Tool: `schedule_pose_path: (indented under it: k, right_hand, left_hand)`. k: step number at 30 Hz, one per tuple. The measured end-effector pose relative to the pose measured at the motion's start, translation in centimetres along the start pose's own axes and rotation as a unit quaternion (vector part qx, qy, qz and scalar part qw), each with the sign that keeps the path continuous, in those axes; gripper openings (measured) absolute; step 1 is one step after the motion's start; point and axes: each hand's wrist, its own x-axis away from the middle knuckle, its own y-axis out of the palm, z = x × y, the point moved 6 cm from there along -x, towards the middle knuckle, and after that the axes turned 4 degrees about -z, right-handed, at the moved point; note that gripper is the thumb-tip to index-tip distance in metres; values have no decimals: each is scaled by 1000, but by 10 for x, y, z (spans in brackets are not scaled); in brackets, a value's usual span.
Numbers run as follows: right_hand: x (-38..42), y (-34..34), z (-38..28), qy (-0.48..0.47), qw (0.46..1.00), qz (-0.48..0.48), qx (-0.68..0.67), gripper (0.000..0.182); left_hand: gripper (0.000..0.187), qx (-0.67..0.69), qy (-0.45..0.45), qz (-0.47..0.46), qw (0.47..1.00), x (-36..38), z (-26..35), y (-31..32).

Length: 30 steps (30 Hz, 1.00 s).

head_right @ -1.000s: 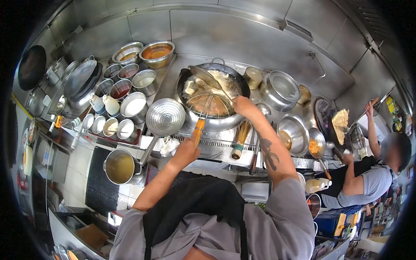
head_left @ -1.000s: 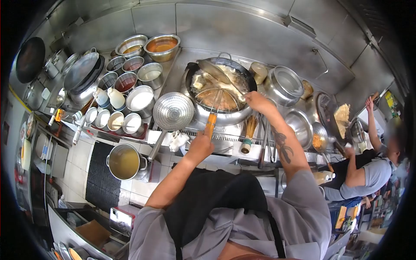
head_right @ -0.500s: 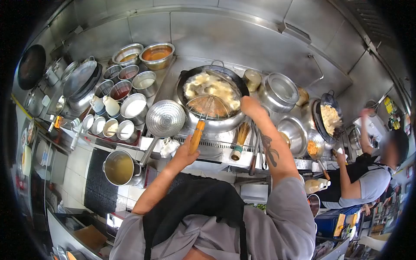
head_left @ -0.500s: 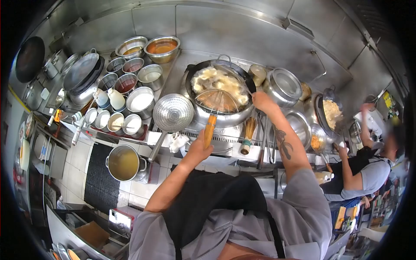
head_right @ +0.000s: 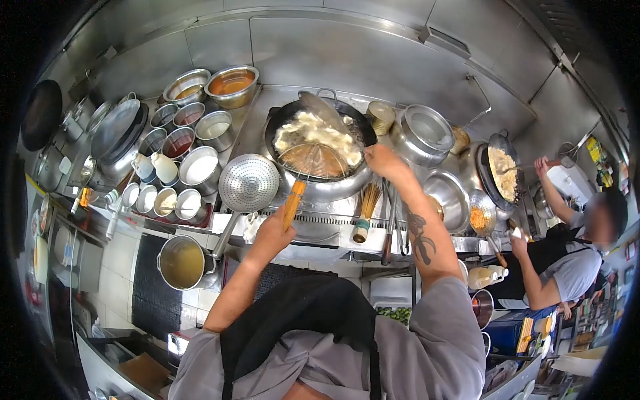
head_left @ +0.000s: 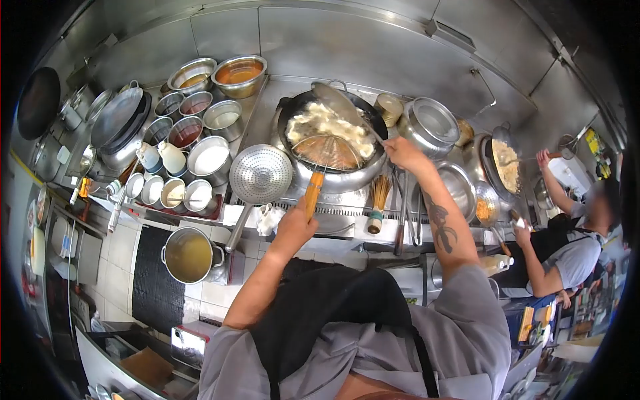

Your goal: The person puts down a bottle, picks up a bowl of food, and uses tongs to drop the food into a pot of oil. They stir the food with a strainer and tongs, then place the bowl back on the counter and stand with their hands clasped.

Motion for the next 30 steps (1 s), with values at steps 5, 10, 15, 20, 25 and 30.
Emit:
schedule_pose_path:
  k: [5, 10, 15, 20, 25, 30]
  right_hand:
    - [-2, 18, 20, 93, 992, -82, -21, 33]
    - [27, -22, 21, 133, 977, -68, -154, 35]
    - [25, -46, 46, 144, 975, -5, -169, 31]
    - [23, -37, 75, 177, 967, 24, -180, 24]
    - [36, -11, 96, 247, 906, -47, -342, 18]
    - [27, 33, 134, 233, 826, -114, -500, 17]
  left_hand:
    - [56, 0, 40, 61, 997, 1, -6, 5]
    - [53, -35, 22, 59, 997, 1, -7, -9]
    - [50, -67, 34, 94, 993, -1, -2, -26]
    - [47, -90, 37, 97, 991, -3, 2, -37]
    - [47, -96, 26, 84, 991, -4, 9, -52]
    - [38, -79, 31, 94, 992, 1, 30, -68]
